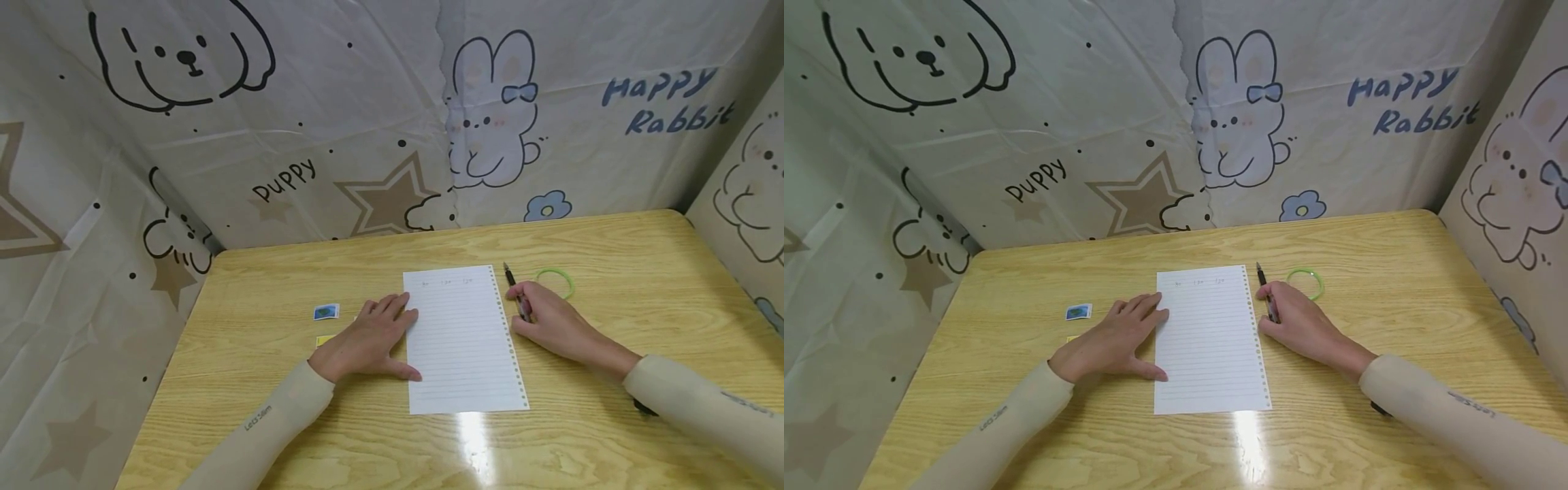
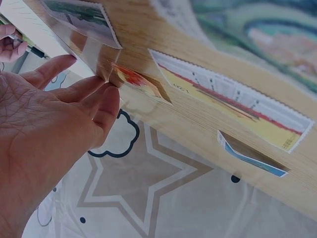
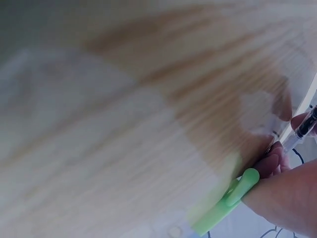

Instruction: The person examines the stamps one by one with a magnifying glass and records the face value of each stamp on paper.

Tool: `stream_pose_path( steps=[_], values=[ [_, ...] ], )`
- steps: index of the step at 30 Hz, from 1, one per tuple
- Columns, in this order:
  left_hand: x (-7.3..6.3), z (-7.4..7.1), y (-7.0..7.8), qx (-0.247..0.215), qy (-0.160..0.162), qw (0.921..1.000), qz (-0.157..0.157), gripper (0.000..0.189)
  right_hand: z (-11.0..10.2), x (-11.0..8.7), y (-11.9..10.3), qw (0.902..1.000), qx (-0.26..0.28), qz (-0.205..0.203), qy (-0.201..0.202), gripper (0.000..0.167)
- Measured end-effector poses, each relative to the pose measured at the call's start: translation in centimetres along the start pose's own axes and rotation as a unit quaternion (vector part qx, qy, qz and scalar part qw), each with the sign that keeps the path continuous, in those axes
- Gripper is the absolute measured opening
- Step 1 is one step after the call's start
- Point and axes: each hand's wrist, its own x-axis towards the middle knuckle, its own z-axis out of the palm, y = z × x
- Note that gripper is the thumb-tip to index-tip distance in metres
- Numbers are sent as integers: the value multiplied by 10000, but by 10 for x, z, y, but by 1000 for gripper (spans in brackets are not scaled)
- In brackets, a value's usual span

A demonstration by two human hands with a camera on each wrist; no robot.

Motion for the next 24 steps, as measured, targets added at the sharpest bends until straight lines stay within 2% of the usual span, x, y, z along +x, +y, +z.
stream_pose_path(
  steps=[11,24],
  values=[
    [0,1,-1,62,23,10000,47,107,0,2,1,9997,-116,-180,-94,35],
    [0,0,0,16,73,10000,60,105,-4,2,5,9986,387,-31,-362,40]
  ],
)
